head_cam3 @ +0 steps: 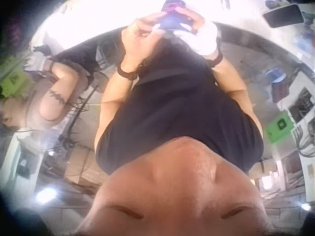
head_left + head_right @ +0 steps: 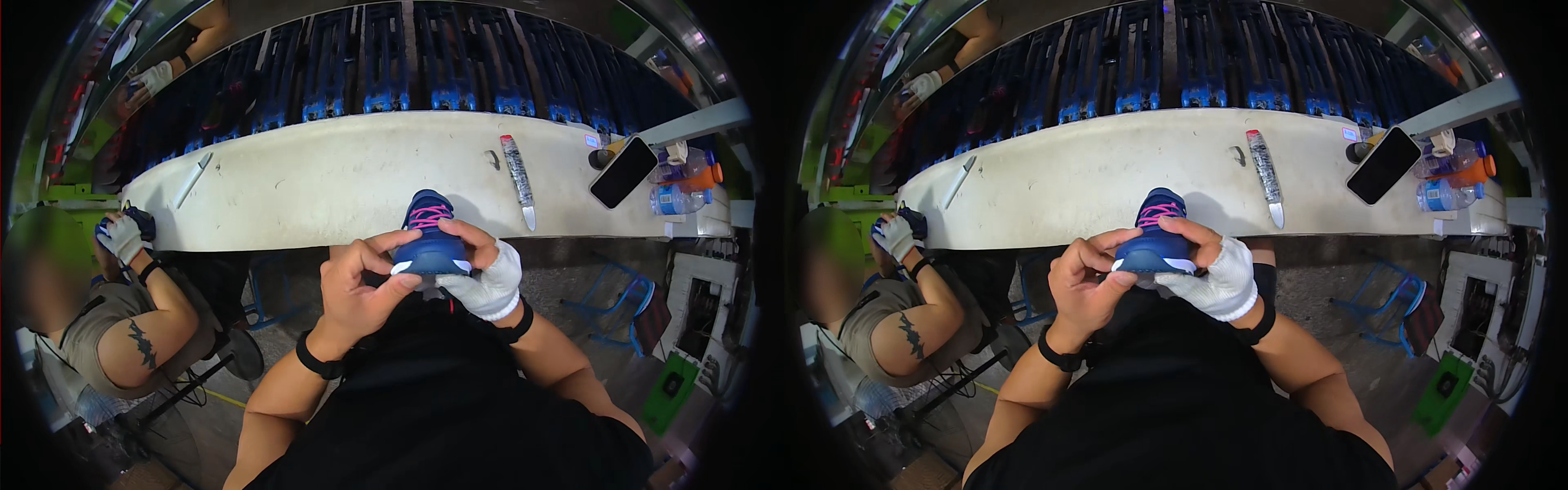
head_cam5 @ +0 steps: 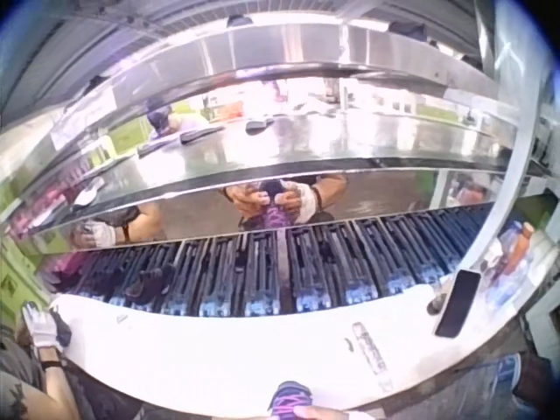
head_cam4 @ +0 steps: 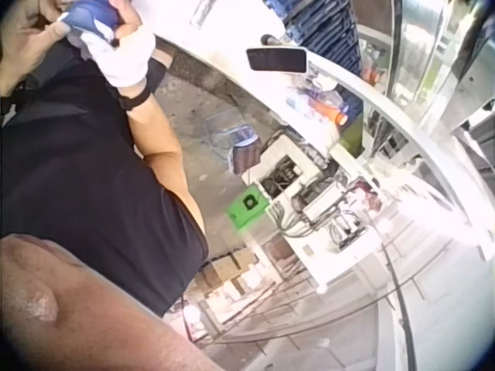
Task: Manually assemble and inspect shoe components on a production line.
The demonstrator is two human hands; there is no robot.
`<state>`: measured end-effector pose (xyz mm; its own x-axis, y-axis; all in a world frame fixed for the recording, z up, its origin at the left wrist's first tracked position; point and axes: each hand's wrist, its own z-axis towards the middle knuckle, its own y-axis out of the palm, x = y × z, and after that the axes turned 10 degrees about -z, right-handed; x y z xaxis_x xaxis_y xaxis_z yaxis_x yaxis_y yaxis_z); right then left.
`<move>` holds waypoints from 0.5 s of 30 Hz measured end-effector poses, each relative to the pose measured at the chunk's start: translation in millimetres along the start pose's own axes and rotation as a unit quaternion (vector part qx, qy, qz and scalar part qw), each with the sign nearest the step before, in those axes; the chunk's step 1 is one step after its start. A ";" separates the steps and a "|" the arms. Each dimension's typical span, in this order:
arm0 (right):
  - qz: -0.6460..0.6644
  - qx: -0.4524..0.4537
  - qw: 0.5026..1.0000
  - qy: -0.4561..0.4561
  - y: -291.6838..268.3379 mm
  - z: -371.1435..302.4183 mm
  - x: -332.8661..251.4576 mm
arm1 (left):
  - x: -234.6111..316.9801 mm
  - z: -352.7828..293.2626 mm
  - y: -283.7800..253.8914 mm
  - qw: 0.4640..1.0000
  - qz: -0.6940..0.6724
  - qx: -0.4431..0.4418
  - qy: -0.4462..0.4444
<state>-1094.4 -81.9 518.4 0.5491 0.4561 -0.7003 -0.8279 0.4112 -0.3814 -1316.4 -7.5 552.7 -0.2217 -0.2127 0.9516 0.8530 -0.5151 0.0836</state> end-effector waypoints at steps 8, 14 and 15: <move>-0.054 0.001 0.998 -0.014 20.7 17.1 -14.2 | 102.6 59.5 -9.9 0.863 0.447 -0.235 -0.024; -0.186 -0.154 0.966 0.096 -5.7 1.7 -13.8 | 75.9 56.4 -23.4 0.879 0.422 -0.219 -0.041; -0.202 -0.146 0.963 0.104 -6.6 -2.9 -10.8 | 73.2 53.3 -26.3 0.877 0.422 -0.225 -0.043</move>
<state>-1095.2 -91.8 526.7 0.8235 0.1245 -0.5535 -0.5650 0.2680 -0.7804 -1329.8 34.7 635.9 0.4529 -0.6217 0.6390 0.4194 -0.4838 -0.7681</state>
